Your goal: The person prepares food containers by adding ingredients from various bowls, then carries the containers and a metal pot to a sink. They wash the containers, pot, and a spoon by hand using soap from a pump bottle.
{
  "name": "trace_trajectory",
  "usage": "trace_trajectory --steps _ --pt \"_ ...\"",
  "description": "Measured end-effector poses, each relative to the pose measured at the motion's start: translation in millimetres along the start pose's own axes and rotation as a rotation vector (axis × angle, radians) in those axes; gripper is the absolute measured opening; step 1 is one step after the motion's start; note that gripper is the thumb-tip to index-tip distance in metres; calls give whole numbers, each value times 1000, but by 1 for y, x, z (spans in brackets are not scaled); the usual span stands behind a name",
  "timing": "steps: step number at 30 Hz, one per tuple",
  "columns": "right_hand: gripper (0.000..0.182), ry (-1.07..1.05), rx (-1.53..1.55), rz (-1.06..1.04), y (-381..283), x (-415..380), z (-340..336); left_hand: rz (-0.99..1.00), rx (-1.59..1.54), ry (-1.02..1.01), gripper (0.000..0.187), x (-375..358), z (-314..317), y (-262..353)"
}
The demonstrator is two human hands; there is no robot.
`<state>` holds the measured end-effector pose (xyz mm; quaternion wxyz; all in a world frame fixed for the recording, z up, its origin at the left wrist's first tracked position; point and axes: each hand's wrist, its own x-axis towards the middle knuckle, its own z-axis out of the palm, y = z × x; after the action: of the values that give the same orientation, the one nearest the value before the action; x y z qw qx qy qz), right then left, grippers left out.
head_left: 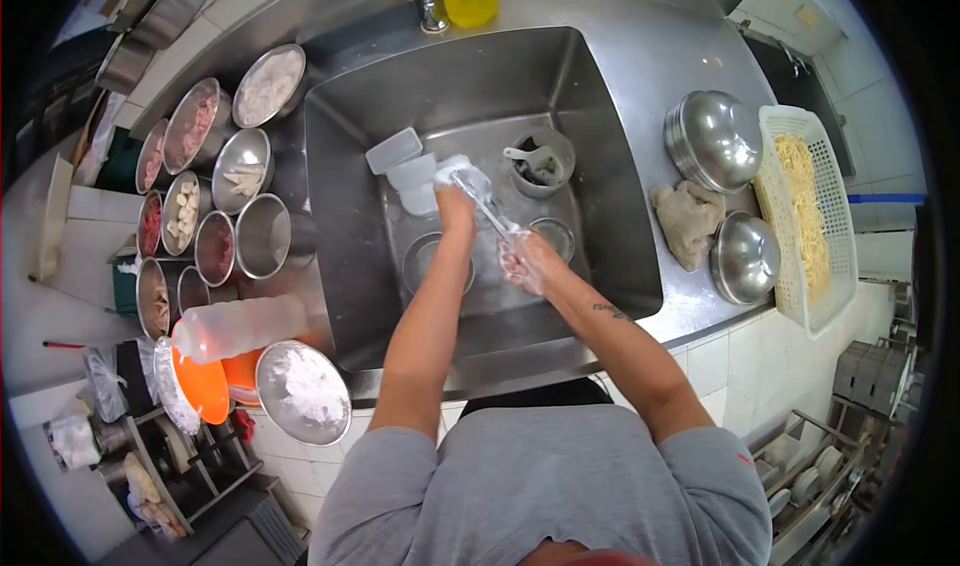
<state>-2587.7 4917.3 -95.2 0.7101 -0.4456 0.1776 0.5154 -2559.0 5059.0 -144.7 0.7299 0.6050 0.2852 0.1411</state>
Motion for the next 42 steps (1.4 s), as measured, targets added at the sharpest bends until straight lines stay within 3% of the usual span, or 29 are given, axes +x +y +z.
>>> trace_trajectory --steps 2,3,4,7,9,10,11,14,16,17,19,20,22,26,27,30,32,34,37,40,42 --pt "27 77 43 6 0 2 2 -86 72 -84 8 -19 15 7" --pt "29 137 90 29 2 6 5 -31 -55 -104 10 -27 20 1" --pt "31 198 138 53 3 8 6 41 80 -85 11 -29 18 -3" --pt "33 75 -4 50 7 -1 -4 321 556 -78 24 -11 2 -17" --pt "32 72 -32 95 -5 -13 -7 41 261 -50 27 37 -11 -44" --pt "32 68 -46 116 -11 -17 -9 -6 147 5 27 33 -10 -30" --pt "30 93 -16 44 -13 -14 -17 -45 30 64 27 29 -8 -15" --pt "28 217 -3 -125 -19 13 -41 -360 -153 -41 27 0 4 0" --pt "29 343 -70 -162 -18 44 -42 418 524 -109 28 -51 40 -22" --pt "26 266 -89 -324 -8 61 -61 413 710 -297 29 -43 35 -26" --pt "27 487 -16 -256 -16 108 -85 386 1072 -686 32 -18 23 -32" --pt "28 603 12 -219 -25 134 -102 331 1063 -669 33 -13 23 -32" --pt "38 499 -115 -165 -31 193 -157 211 1048 -640 34 -9 21 -34" --pt "51 624 -395 -118 -69 151 -130 522 1273 -692 40 4 -2 -53" --pt "54 715 -889 -126 -75 144 -132 437 1204 -654 40 4 -9 -57" --pt "59 854 -1265 -270 -35 109 -140 153 895 -577 41 -2 -23 -56" --pt "51 699 -1724 -129 -1 132 -195 -101 567 -569 39 -17 -27 -29" --pt "39 590 -1659 15 15 154 -220 -85 630 -556 40 -30 -31 -8" --pt "36 502 -1524 -155 7 144 -214 -240 519 -469 43 -28 -48 -18" --pt "34 366 -1756 -363 15 137 -187 -368 509 -391 42 -14 -68 -30" --pt "26 417 -1929 -407 24 123 -147 -412 536 -379 40 -16 -73 -27"
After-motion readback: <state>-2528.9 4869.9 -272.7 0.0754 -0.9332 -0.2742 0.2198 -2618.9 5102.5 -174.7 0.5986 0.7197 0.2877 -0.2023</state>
